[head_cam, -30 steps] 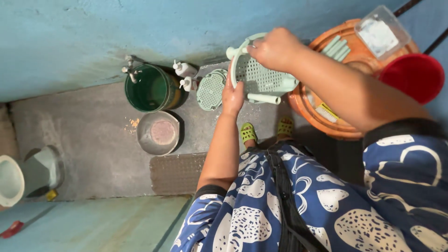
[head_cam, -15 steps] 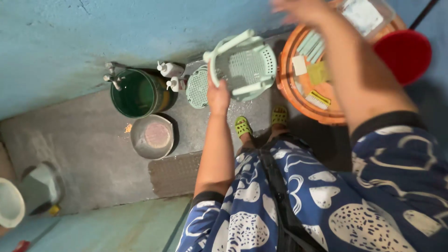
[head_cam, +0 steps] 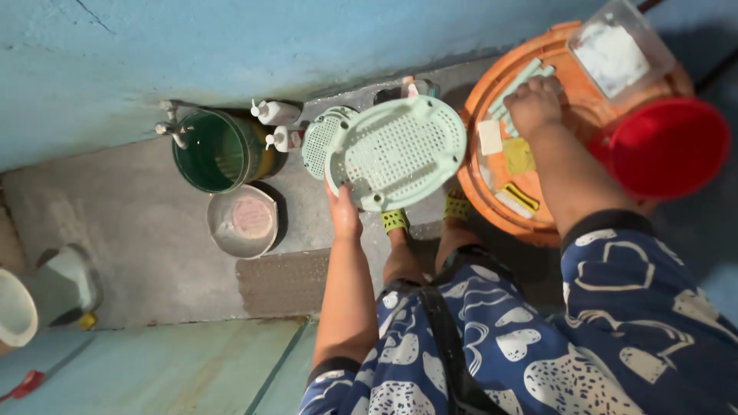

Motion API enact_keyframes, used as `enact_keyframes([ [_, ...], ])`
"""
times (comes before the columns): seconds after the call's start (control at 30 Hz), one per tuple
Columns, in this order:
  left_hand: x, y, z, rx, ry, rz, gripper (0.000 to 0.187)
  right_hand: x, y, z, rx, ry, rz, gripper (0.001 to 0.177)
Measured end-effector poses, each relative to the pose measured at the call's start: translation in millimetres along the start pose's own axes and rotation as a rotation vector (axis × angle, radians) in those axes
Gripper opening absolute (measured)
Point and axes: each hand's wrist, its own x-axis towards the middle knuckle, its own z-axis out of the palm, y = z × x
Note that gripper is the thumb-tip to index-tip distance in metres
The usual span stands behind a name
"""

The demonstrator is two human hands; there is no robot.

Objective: Washing and assembling a multi-tiered plastic storage shelf in a bathroom

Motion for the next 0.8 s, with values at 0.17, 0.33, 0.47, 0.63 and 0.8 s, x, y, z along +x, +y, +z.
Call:
enact_keyframes([
  [0.17, -4.5, -4.3, 3.3, -0.167, -0.018, -0.019, 0.073, -24.7, 3.8, -68.4, -0.201, -0.133, -0.090, 0.057],
  [0.33, -0.5, -2.7, -4.4, -0.091, -0.037, 0.135, 0.070, -42.2, 9.5, -107.2, 0.167, 0.201, -0.171, 0.048],
  [0.47, -6.4, 18.2, -7.8, -0.034, -0.027, 0.141, 0.071, -65.3, -9.1, -166.0, 0.330, 0.273, -0.345, 0.043],
  [0.63, -15.0, 33.3, -24.1, -0.013, -0.129, 0.303, 0.070, -63.0, -37.6, -191.2, 0.164, 0.348, -0.272, 0.037],
  [0.8, -20.4, 44.8, -42.0, -0.061, -0.115, 0.339, 0.068, -62.3, -56.0, -190.3, -0.118, 0.583, -0.291, 0.017],
])
